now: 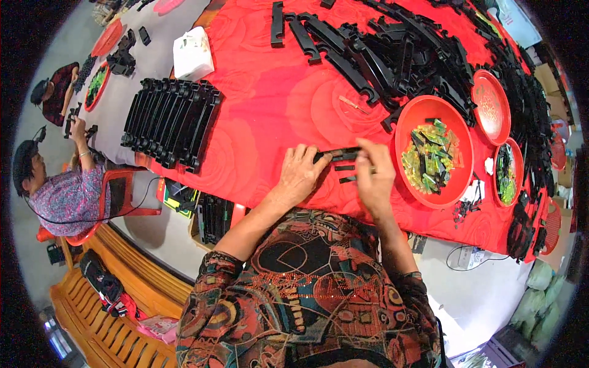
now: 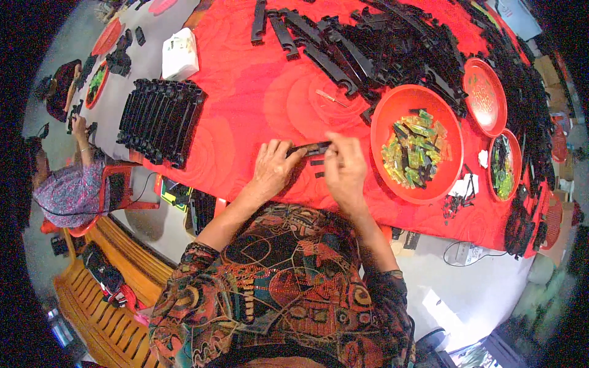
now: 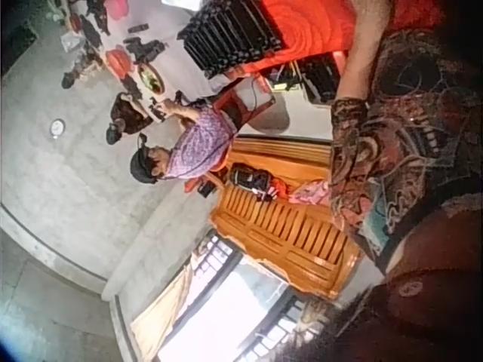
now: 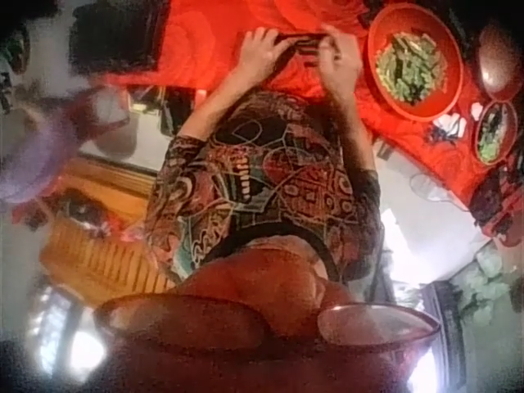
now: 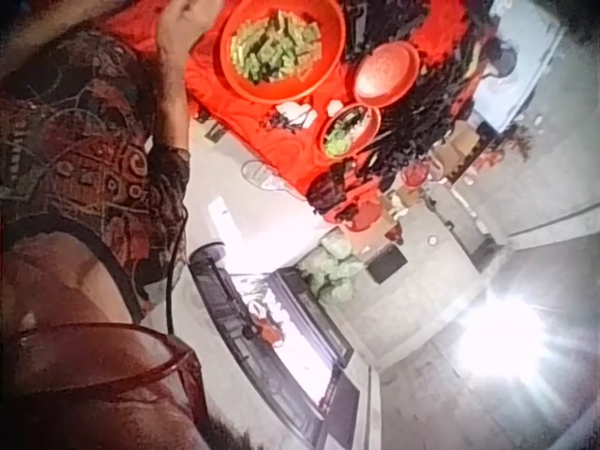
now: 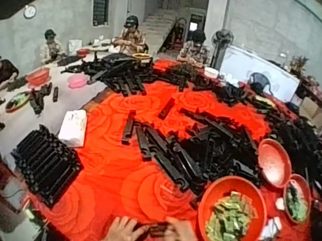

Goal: The person assembles small green components onto a black plastic housing frame by hand, taking the components from a red plastic tray.

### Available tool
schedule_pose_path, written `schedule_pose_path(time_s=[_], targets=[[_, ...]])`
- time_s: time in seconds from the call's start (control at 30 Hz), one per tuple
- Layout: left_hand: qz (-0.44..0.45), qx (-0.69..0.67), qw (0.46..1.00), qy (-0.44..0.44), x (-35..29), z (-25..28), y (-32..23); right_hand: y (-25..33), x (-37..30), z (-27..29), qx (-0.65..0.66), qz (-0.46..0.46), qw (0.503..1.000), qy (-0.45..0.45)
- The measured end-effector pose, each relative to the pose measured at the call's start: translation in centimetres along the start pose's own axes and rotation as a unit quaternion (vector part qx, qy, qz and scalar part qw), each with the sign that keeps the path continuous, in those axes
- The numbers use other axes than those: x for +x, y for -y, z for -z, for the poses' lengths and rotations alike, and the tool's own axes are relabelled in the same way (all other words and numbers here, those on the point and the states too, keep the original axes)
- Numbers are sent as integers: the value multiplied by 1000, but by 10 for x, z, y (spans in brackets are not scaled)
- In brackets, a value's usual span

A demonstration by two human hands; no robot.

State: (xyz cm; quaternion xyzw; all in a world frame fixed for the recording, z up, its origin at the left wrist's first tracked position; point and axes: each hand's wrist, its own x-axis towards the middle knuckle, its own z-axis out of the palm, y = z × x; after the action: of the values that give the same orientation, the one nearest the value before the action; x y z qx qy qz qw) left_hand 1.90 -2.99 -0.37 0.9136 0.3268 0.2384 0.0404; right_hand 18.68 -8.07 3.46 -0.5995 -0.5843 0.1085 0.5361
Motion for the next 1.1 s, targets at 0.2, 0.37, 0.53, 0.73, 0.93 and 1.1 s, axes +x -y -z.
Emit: schedule_pose_path(time_s=[0.2, 0.37, 0.53, 0.73, 0.93, 1.1], targets=[[11, -44, 999, 7, 0, 0, 0, -6, 14, -18, 467, -182, 860, -91], [10, -62, 998, 9, 0, 2, -1, -14, 11, -39, 443, -186, 873, -77], [12, -53, 998, 18, 2, 0, 0, -21, 10, -42, 426, -185, 884, -60], [15, -42, 998, 51, 8, 7, -1, -21, 8, -45, 332, -176, 926, -47], [7, -72, 997, 40, 8, 4, 4, -26, 13, -47, 372, -207, 902, -69], [19, -64, 996, 59, 7, 4, 2, -19, 17, -46, 456, -239, 855, -61]])
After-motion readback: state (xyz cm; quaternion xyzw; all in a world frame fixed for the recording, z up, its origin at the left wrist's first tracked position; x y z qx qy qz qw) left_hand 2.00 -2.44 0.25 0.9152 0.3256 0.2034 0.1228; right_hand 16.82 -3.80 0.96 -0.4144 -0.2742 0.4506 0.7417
